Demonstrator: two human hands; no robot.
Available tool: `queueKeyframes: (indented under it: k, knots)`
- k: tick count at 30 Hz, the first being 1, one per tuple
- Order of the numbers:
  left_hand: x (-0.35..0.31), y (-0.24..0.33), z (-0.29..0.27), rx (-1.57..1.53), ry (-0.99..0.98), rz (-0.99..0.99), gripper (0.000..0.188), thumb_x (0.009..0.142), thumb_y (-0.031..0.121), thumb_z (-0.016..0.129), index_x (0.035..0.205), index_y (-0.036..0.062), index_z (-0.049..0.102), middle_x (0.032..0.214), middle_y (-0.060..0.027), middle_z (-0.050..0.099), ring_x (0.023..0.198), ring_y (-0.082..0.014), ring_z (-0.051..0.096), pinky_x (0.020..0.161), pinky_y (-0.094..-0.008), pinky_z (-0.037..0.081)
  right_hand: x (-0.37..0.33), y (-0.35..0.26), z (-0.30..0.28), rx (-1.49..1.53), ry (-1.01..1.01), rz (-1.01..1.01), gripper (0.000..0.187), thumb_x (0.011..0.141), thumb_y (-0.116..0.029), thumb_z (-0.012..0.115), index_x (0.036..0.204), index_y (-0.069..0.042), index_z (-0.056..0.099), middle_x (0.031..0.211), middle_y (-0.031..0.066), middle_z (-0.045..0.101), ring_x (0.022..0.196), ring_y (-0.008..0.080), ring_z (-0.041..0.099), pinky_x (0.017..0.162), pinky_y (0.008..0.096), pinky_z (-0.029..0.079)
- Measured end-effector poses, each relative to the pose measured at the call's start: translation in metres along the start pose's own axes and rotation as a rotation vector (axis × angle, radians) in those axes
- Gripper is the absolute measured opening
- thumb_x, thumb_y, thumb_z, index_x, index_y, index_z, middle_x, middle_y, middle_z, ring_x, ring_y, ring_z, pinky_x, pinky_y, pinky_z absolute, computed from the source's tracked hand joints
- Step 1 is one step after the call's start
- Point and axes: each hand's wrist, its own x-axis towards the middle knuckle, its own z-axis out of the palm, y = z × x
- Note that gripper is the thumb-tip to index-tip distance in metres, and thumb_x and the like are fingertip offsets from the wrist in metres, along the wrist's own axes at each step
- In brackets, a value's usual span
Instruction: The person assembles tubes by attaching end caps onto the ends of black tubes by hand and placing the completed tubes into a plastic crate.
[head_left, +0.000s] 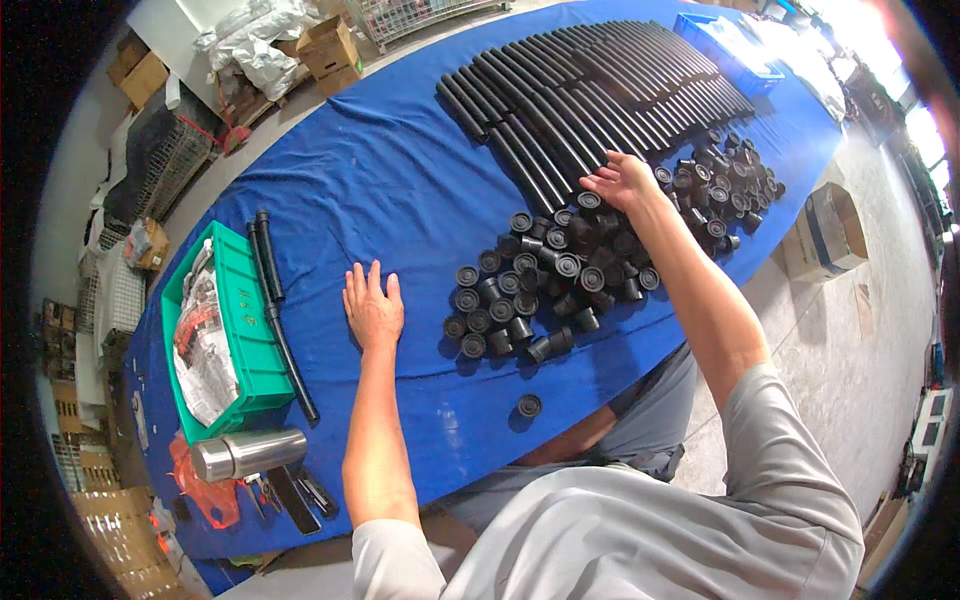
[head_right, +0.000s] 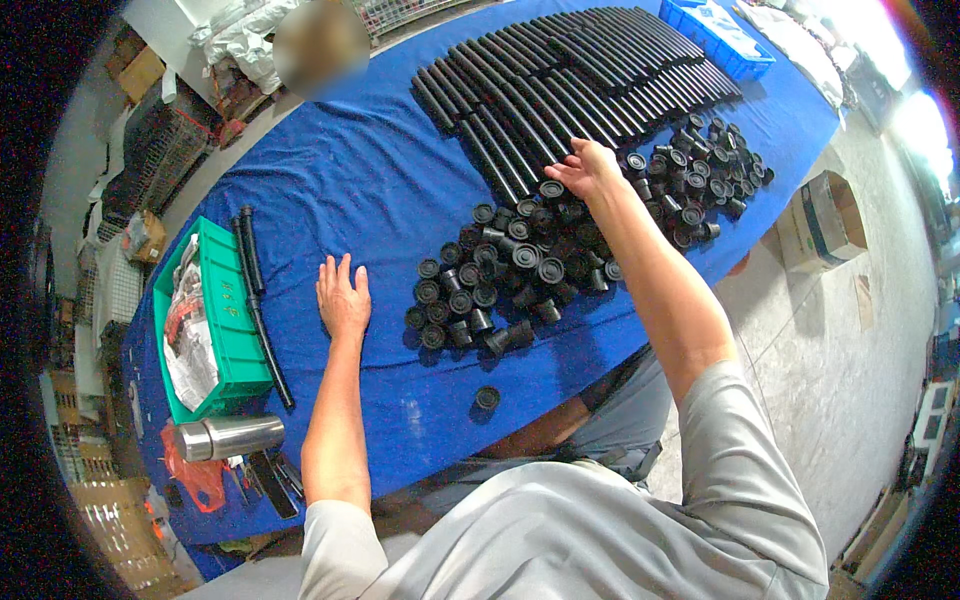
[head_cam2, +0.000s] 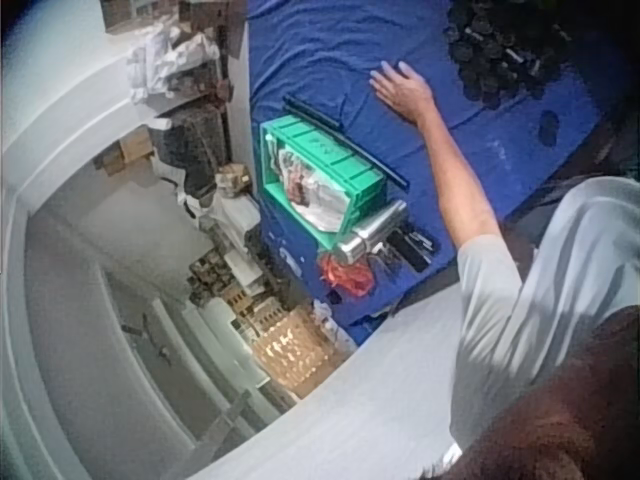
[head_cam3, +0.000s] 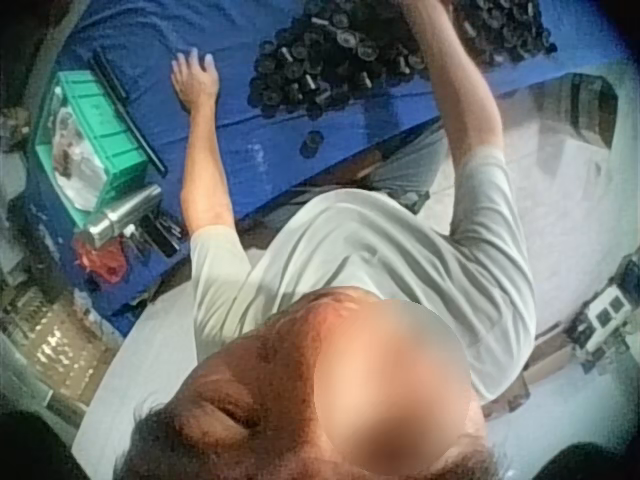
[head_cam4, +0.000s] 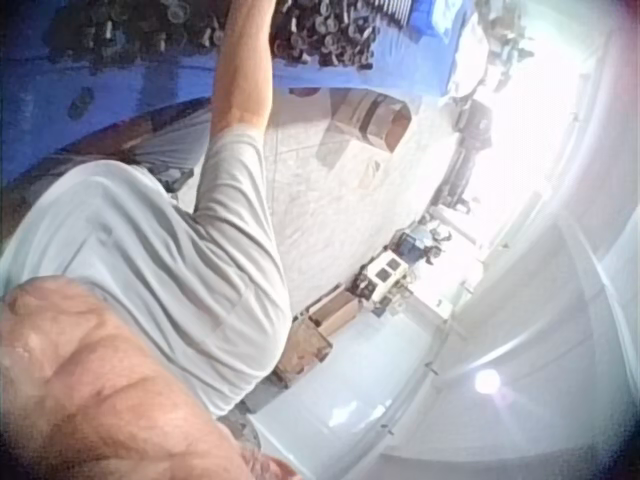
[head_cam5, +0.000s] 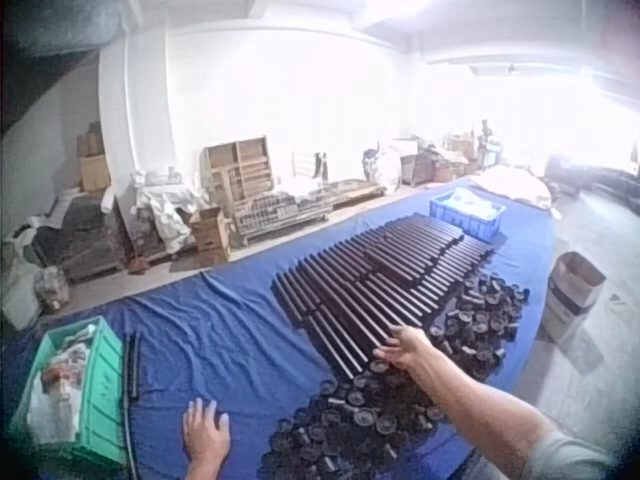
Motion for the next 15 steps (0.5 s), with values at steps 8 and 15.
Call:
queueKeyframes:
  k: [8, 15]
  knots:
    - [-0.001, -0.004, 0.005, -0.016, 0.023, 0.006, 0.047, 0.097, 0.041, 0.051, 0.132, 0.0101, 0.059, 0.144, -0.022, 0.047, 0.135, -0.04, 0.042, 0.111, -0.0504, 0.033, 0.005, -0.015, 0.001, 0.162, -0.018, 0.207, 0.063, 0.102, -0.015, 0.042, 0.154, -0.003, 0.008, 0.163, 0.0139, 0.003, 0.147, 0.0425, 0.014, 0.11, 0.0699, 0.028]
    - [0.0, -0.005, 0.002, -0.014, -0.052, -0.033, 0.049, 0.098, 0.041, 0.049, 0.136, 0.0106, 0.055, 0.147, -0.0203, 0.044, 0.139, -0.0364, 0.036, 0.115, -0.0481, 0.028, 0.004, -0.005, 0.003, 0.304, 0.024, 0.147, 0.056, 0.103, -0.014, 0.04, 0.153, -0.006, 0.016, 0.162, 0.0131, 0.008, 0.147, 0.039, 0.013, 0.109, 0.0714, 0.027]
